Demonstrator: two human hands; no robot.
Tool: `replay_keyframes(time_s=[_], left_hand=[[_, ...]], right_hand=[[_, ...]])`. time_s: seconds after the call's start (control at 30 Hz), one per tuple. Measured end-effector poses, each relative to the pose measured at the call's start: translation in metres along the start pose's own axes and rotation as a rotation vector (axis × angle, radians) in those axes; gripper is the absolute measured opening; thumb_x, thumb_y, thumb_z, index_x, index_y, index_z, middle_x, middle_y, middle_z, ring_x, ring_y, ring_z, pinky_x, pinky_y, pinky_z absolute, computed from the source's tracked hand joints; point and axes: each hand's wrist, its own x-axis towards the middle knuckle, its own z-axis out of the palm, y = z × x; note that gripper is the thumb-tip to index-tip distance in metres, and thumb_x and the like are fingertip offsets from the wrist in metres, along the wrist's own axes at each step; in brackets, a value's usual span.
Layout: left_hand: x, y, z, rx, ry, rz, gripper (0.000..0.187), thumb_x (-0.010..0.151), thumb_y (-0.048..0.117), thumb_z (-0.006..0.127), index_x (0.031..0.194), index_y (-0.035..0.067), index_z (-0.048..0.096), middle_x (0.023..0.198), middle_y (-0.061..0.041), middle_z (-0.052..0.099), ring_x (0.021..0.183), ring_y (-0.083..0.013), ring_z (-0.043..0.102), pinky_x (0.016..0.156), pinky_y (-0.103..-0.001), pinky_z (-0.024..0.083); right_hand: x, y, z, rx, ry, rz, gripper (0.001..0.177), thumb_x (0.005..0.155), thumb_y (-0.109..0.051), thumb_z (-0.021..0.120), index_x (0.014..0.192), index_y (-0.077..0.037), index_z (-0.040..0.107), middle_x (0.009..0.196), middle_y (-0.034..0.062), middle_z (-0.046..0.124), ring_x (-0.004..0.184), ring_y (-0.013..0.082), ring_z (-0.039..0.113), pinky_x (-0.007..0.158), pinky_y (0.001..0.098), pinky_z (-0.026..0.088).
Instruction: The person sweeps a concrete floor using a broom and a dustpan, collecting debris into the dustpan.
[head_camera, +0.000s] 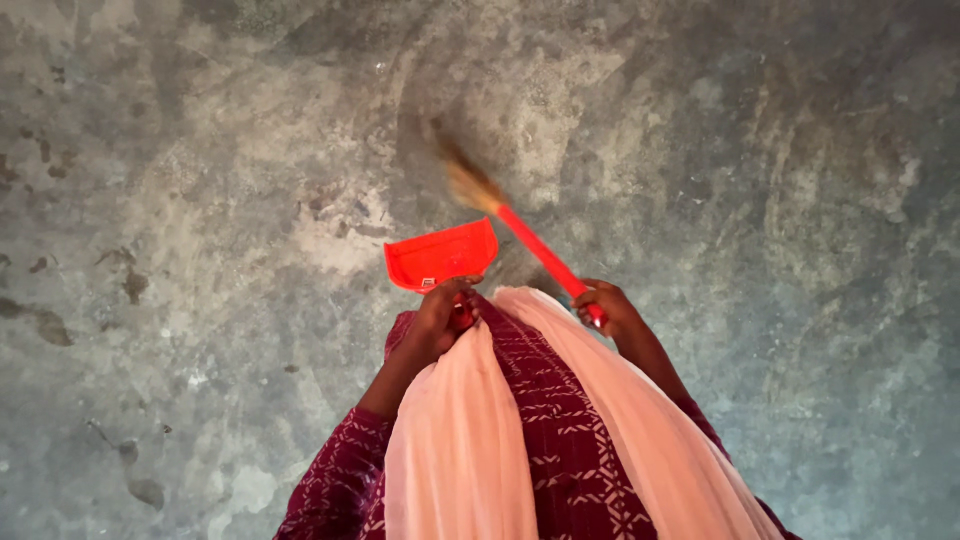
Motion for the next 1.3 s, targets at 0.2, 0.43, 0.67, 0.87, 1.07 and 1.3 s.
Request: replay_keyframes(time_s=[0.2,0.43,0.67,0.87,1.07,1.3], left_hand=[[0.010,-0.005,0.018,0.054,0.048,0.027,0.027,0.092,0.017,0.064,0.114,0.001,0.066,0.084,-0.004,0.058,0.073,-0.0179,0.055,0.068,-0.031,0.052],[0.008,-0.026,0.039,0.057,0.043,-0.049,0.021,0.092,0.015,0.062,0.108,0.002,0.068,0.080,-0.005,0.057,0.071,-0.0192,0.057,0.064,-0.033,0.052],[0.026,-0.052,0.046,0.060,0.078,-0.023,0.020,0.094,0.014,0.061,0.109,0.003,0.068,0.086,-0.005,0.062,0.073,-0.0189,0.059,0.066,-0.032,0.053],[0.029,-0.067,0.050,0.081,0.052,-0.040,0.020,0.093,0.016,0.061,0.109,0.005,0.066,0.087,-0.004,0.061,0.074,-0.0181,0.059,0.068,-0.032,0.054],[0.023,-0.078,0.059,0.092,0.036,-0.028,0.021,0.093,0.017,0.061,0.108,0.005,0.067,0.085,-0.004,0.060,0.072,-0.0184,0.058,0.065,-0.032,0.053],[0.020,-0.091,0.071,0.084,0.073,-0.037,0.022,0.092,0.017,0.062,0.110,0.004,0.065,0.087,-0.005,0.060,0.072,-0.0204,0.059,0.066,-0.033,0.054]], right_hand=[[-0.002,0.012,-0.038,0.023,0.125,-0.071,0.026,0.075,0.011,0.067,0.100,0.008,0.059,0.067,0.0150,0.059,0.044,0.0211,0.053,0.037,0.0342,0.041],[0.005,0.009,-0.060,-0.084,0.254,0.071,0.009,0.077,0.005,0.066,0.073,0.012,0.062,0.059,0.0188,0.058,0.044,0.0276,0.057,0.039,0.0371,0.045],[0.036,0.033,-0.019,-0.226,-0.142,-0.074,0.016,0.071,0.006,0.073,0.083,0.008,0.064,0.072,0.0123,0.065,0.056,0.0218,0.064,0.047,0.0364,0.053],[0.014,0.018,-0.029,-0.221,-0.089,0.003,0.058,0.071,0.009,0.072,0.128,0.002,0.059,0.076,0.0172,0.066,0.054,0.0240,0.062,0.042,0.0364,0.046],[-0.007,0.015,-0.090,-0.072,-0.010,-0.007,0.069,0.072,0.011,0.071,0.138,-0.003,0.053,0.076,0.0200,0.065,0.049,0.0224,0.058,0.038,0.0344,0.042],[-0.002,0.007,-0.138,0.022,0.152,-0.068,0.035,0.071,0.011,0.066,0.103,0.001,0.055,0.064,0.0147,0.058,0.045,0.0241,0.055,0.037,0.0365,0.043]])
